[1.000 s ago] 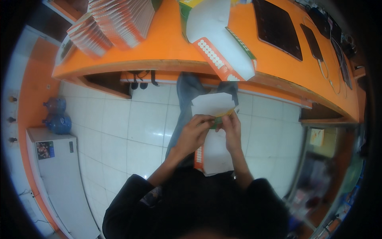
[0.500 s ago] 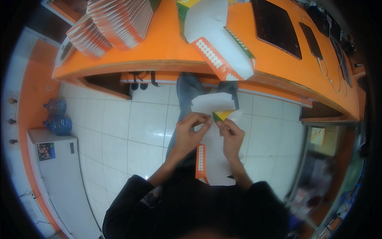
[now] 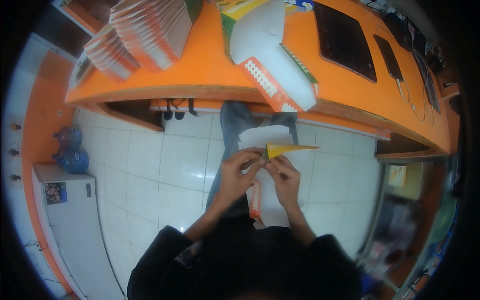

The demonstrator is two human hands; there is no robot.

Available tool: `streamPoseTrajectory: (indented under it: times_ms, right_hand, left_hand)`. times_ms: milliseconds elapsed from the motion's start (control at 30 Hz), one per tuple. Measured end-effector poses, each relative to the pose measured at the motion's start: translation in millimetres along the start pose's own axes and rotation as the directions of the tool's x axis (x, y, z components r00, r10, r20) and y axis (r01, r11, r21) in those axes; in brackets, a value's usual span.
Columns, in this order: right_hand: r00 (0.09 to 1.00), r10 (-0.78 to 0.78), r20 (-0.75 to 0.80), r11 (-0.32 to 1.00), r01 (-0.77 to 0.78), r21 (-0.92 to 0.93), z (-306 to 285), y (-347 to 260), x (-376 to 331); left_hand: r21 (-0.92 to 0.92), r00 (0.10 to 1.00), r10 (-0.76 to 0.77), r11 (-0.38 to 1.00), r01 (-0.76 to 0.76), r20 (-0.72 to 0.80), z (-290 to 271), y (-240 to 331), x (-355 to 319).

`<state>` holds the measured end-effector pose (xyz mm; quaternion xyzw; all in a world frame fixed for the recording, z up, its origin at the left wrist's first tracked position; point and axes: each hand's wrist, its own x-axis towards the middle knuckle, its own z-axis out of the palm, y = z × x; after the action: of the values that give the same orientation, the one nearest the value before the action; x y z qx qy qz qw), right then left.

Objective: The person assembles small rectangular boxes from flat cardboard blanks on an orange countertop. They fold the blanks along creases, tuck flaps, and secure the sides to form finished boxes, then place completed units into a stack.

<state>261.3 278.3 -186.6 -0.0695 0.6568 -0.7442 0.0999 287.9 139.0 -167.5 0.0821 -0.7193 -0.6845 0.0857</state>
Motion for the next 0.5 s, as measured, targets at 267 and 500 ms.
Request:
streamPoseTrajectory:
  times_ms: [267, 500]
  right_hand:
    - [1.000, -0.007, -0.016, 0.995, 0.008, 0.104, -4, 0, 4]
    - [0.998, 0.061, -0.025, 0.973, -0.054, 0.223, -6, 10, 10]
  left_hand:
    - [-0.130, 0.998, -0.046, 0.990, 0.050, 0.032, 4, 1, 2]
    - [0.049, 0.992, 0.068, 0.996, -0.074, 0.103, 2, -6, -4]
